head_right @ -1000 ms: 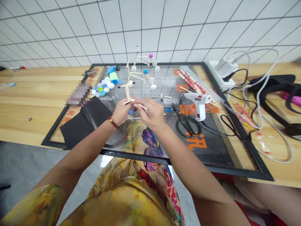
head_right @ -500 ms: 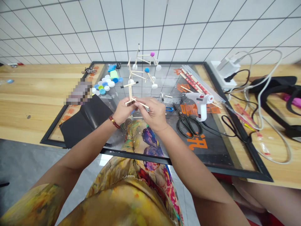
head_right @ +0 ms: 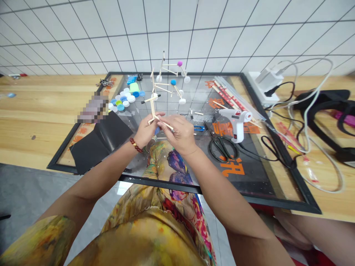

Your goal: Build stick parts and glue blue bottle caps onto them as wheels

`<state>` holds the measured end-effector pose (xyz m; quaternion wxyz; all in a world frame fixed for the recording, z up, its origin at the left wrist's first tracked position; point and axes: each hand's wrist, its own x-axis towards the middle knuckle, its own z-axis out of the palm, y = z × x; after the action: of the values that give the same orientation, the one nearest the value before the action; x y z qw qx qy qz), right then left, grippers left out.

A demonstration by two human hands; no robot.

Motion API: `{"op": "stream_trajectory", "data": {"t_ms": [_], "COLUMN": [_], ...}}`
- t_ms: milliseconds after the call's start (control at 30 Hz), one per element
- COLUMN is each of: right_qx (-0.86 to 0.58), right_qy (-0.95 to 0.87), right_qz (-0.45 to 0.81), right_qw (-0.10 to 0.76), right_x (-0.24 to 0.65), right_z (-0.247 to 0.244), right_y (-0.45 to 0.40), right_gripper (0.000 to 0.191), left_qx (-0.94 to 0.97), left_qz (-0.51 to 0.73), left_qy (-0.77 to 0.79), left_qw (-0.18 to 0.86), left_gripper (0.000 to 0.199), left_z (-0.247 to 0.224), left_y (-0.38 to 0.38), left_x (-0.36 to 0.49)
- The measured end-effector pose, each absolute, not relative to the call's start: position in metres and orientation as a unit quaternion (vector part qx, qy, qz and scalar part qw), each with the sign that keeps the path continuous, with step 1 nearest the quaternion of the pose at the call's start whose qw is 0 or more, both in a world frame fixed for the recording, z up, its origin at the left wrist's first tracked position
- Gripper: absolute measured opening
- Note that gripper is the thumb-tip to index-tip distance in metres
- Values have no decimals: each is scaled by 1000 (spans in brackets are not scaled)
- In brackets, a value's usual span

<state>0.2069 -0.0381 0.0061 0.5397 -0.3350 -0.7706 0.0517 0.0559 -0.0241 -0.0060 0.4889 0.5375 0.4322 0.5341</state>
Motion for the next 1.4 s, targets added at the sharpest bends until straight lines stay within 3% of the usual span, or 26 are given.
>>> {"op": "stream_trajectory", "data": {"t_ms": [200, 467, 767, 933, 1133, 1200, 1400], "right_qx": [-329, -349, -364, -337, -457, -525, -611], "right_qy": [-764, -766, -748, -782, -717, -704, -758], "right_qz": [40, 58, 90, 95, 88, 96, 121], "right_qw": [553, 537, 548, 516, 519, 468, 193], "right_x": [206, 204, 205, 220, 257, 267, 278], "right_z": [4, 3, 0, 13, 21, 21, 27], "right_y": [-37, -39, -38, -34, -15, -10, -12], "right_gripper": [15, 20, 43, 53, 42, 37, 16], "left_qx": [545, 559, 509, 499, 493, 500, 515], "left_qz": [530, 528, 556, 572, 613, 622, 628], "left_qy": [439, 417, 409, 419, 425, 427, 437], "left_qw": [480, 484, 514, 498, 448, 425, 386], "left_gripper": [30, 14, 33, 29, 15, 15, 16], "left_z": [-8, -10, -17, -10, -11, -12, -12], "left_y": [-25, -25, -21, -21, -11, -8, -7], "left_x": [56, 60, 58, 55, 46, 43, 39]}}
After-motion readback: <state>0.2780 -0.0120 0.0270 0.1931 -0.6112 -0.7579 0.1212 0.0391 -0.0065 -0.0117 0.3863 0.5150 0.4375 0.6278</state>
